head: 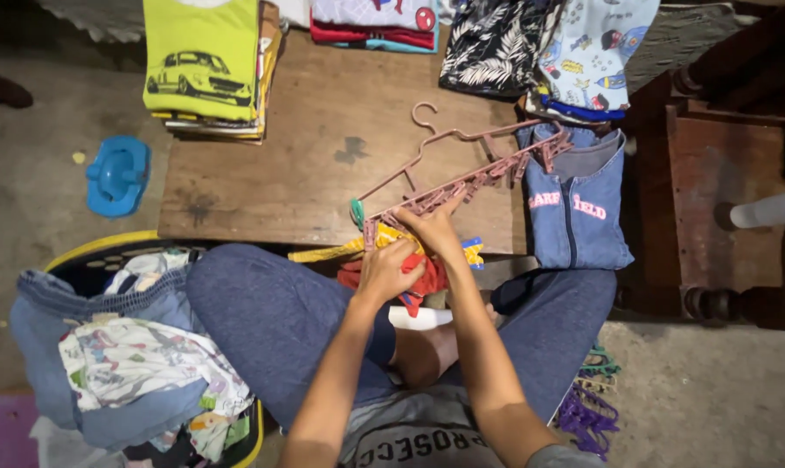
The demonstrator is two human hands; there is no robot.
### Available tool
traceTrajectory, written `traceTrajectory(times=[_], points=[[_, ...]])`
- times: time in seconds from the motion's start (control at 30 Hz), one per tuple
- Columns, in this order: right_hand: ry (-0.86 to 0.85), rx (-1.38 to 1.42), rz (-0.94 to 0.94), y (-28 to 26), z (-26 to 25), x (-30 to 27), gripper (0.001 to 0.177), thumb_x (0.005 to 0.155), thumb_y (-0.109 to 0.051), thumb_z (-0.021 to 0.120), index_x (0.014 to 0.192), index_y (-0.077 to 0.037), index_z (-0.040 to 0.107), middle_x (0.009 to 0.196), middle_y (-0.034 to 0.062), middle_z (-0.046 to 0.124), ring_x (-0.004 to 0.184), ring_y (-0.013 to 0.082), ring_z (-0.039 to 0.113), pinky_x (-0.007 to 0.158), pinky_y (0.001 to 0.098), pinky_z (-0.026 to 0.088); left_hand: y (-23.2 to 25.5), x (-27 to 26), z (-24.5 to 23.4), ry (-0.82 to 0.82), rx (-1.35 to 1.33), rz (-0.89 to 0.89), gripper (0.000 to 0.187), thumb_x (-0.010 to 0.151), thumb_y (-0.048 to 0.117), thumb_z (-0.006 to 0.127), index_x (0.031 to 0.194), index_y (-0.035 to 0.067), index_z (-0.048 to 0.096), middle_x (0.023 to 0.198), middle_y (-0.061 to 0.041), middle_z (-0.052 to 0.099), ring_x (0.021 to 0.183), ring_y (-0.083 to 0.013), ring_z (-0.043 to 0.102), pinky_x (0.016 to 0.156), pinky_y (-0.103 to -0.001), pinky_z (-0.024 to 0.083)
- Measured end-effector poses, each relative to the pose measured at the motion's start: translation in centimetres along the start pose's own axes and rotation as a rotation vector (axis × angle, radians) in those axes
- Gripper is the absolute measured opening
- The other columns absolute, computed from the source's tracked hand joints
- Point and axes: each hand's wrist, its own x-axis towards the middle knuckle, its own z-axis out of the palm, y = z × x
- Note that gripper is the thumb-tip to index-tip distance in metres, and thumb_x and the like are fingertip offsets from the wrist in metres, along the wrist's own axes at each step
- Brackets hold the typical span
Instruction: Fold and organize various clothing items and attach them to hangers.
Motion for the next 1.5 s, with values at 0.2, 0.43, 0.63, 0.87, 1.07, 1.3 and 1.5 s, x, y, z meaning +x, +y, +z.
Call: traceTrajectory(times=[0.2, 0.43, 0.63, 0.87, 1.07, 1.3, 1.5], points=[[-0.143, 0.389, 0.316, -7.9, -0.7, -1.1, 0.153, 0.075, -0.012, 0.089, 0.136, 0.003, -0.051, 0.127, 0.0224, 0.060, 0.099, 0.0220, 0.068, 0.083, 0.0286, 0.060, 0.3, 0.0, -0.3, -0.036, -0.061, 0.022, 0.033, 0.077, 0.027, 0.079, 0.105, 0.010, 0.074, 0.102, -0.010, 0.075, 0.091, -0.0294, 0.073, 0.077, -0.042, 0.058], [0.036, 0.237, 0.252, -7.2, 1.4, -0.8, 0.146, 0.074, -0.007, 0.093, 0.149, 0.003, -0.032, 0.119, 0.0206, 0.064, 0.095, 0.0214, 0.067, 0.080, 0.0304, 0.060, 0.4, -0.3, -0.7, -0.038, -0.065, -0.020, 0.029, 0.077, 0.027, 0.079, 0.098, 0.008, 0.073, 0.094, -0.013, 0.074, 0.085, -0.0334, 0.072, 0.073, -0.045, 0.056], [0.163, 0.363, 0.186, -7.0, 2.4, 0.0, 0.140, 0.075, -0.005, 0.089, 0.155, 0.000, -0.026, 0.118, 0.0165, 0.061, 0.088, 0.0162, 0.065, 0.077, 0.0291, 0.059, 3.3, -3.6, -3.1, -0.112, -0.141, 0.007, 0.018, 0.080, 0.026, 0.076, 0.085, 0.009, 0.073, 0.088, -0.011, 0.074, 0.080, -0.0319, 0.073, 0.071, -0.043, 0.057], [-0.130, 0.293, 0.126, -6.4, -1.1, -3.9, 0.090, 0.099, -0.014, 0.067, 0.164, -0.002, 0.005, 0.103, 0.0095, 0.071, 0.085, 0.0142, 0.066, 0.078, 0.0272, 0.055, 5.4, -6.3, -9.2, 0.347, -0.538, -0.202, 0.020, 0.092, 0.018, 0.066, 0.091, -0.002, 0.067, 0.085, -0.014, 0.069, 0.079, -0.0256, 0.069, 0.075, -0.035, 0.055], [-0.838, 0.427, 0.226, -8.9, -1.7, -14.7, 0.059, 0.103, -0.031, 0.061, 0.153, -0.001, 0.049, 0.125, 0.0093, 0.067, 0.105, 0.0189, 0.062, 0.093, 0.0370, 0.053, -5.7, -15.7, -7.4, 0.972, -0.444, -0.321, 0.017, 0.111, 0.012, 0.060, 0.109, -0.005, 0.057, 0.108, -0.011, 0.055, 0.102, -0.0224, 0.051, 0.091, -0.038, 0.043], [-1.257, 0.508, 0.062, -9.7, 8.1, -24.8, 0.046, 0.098, -0.032, 0.068, 0.129, 0.001, 0.059, 0.121, 0.0167, 0.068, 0.110, 0.0332, 0.067, 0.094, 0.0460, 0.055, 18.0, -10.3, -32.5, 1.223, -0.683, -0.128, 0.037, 0.109, 0.024, 0.053, 0.131, -0.003, 0.065, 0.125, -0.013, 0.066, 0.113, -0.0238, 0.062, 0.103, -0.038, 0.050], [-1.123, 0.785, 0.241, -18.6, 17.7, -27.0, 0.045, 0.098, -0.013, 0.059, 0.140, 0.001, 0.048, 0.133, 0.0199, 0.062, 0.122, 0.0285, 0.063, 0.106, 0.0416, 0.049, 8.9, -14.1, -35.6, 0.991, 0.334, -0.616, 0.068, 0.105, 0.046, 0.064, 0.156, 0.006, 0.043, 0.144, -0.020, 0.050, 0.135, -0.0334, 0.055, 0.121, -0.048, 0.044]])
